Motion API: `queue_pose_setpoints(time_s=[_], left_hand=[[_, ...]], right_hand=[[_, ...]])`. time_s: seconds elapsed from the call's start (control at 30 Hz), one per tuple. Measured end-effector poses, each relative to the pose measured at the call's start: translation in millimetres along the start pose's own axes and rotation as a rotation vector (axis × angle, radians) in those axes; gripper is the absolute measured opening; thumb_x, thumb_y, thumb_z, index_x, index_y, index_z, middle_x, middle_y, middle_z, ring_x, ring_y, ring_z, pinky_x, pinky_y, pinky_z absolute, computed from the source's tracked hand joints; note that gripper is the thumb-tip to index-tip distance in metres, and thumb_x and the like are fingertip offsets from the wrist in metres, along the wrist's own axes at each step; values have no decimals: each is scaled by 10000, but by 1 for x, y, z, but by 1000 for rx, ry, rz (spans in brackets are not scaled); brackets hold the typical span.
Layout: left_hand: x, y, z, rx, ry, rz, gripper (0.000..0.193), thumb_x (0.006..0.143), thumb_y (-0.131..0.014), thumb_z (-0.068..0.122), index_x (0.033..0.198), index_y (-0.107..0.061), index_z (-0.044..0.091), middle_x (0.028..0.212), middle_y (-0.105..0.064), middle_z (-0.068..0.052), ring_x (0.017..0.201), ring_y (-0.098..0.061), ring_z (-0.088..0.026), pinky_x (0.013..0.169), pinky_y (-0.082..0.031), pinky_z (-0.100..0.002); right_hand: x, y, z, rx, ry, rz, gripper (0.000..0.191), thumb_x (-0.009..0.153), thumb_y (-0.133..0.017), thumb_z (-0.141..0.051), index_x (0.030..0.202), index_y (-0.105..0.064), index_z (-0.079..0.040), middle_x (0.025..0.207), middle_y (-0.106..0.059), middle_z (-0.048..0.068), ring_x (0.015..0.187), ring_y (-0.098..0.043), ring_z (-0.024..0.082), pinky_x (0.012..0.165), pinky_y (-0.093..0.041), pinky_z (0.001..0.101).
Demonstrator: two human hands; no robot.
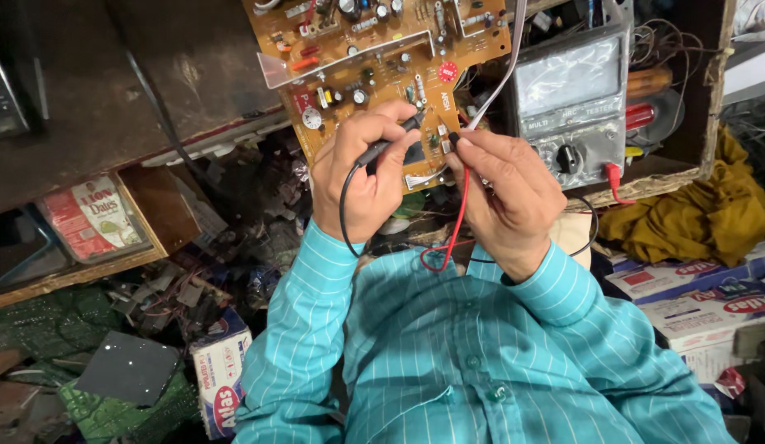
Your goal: The person holds a circuit board on their lap and probes its components with multimeter test leads, repositioning the leads across different points on the board. They then flip the board over to its green back side and continue probing solder points with the multimeter leads.
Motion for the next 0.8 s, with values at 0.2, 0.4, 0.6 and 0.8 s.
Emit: queue_pose_setpoints(time_s=[0.2, 0.4, 0.6, 0.8], left_hand=[[2, 61, 27, -5, -29, -33, 224, 1022, -754, -3, 1112, -556, 47, 1164, -744, -117, 975, -767, -227, 846, -613, -295], [-34, 60, 44, -66, -45, -36, 224, 1018, -761, -5, 1112, -565, 50, 1165, -737, -115, 987, -768, -232, 849, -617, -301], [-35, 74, 46, -13, -117, -45, 225, 1002, -771, -13, 1099, -578, 50, 1154, -733, -114, 1032, -751, -266, 851, -600, -315], [-37, 88, 49, -15, -124, -36, 231, 1000, -774, -16, 1092, -571, 45, 1146, -733, -114, 1007, -748, -262, 848, -601, -320]], right_hand=[[8, -10, -67, -20, -7, 13, 235, 966, -831, 67, 1153, -696, 27, 1166, -733, 175, 1039, -740, 293, 855, -596, 323], [-29, 3, -88, -49, -2, 43, 237, 960, -838, 63, 1142, -691, 24, 1155, -733, 177, 1029, -743, 294, 852, -598, 328], [-31, -6, -98, -59, -15, 48, 238, 964, -843, 64, 1141, -690, 23, 1154, -735, 177, 1030, -742, 293, 851, -595, 326], [-30, -13, -114, -64, 2, 60, 237, 955, -845, 68, 1130, -692, 24, 1139, -733, 176, 1027, -739, 295, 851, -593, 329]])
Point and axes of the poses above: each hand's wrist, its own x-axis towards the middle knuckle, its own y-axis out of the back of the hand, z = x × y, the point moved 5 cm from there along x, towards the middle knuckle
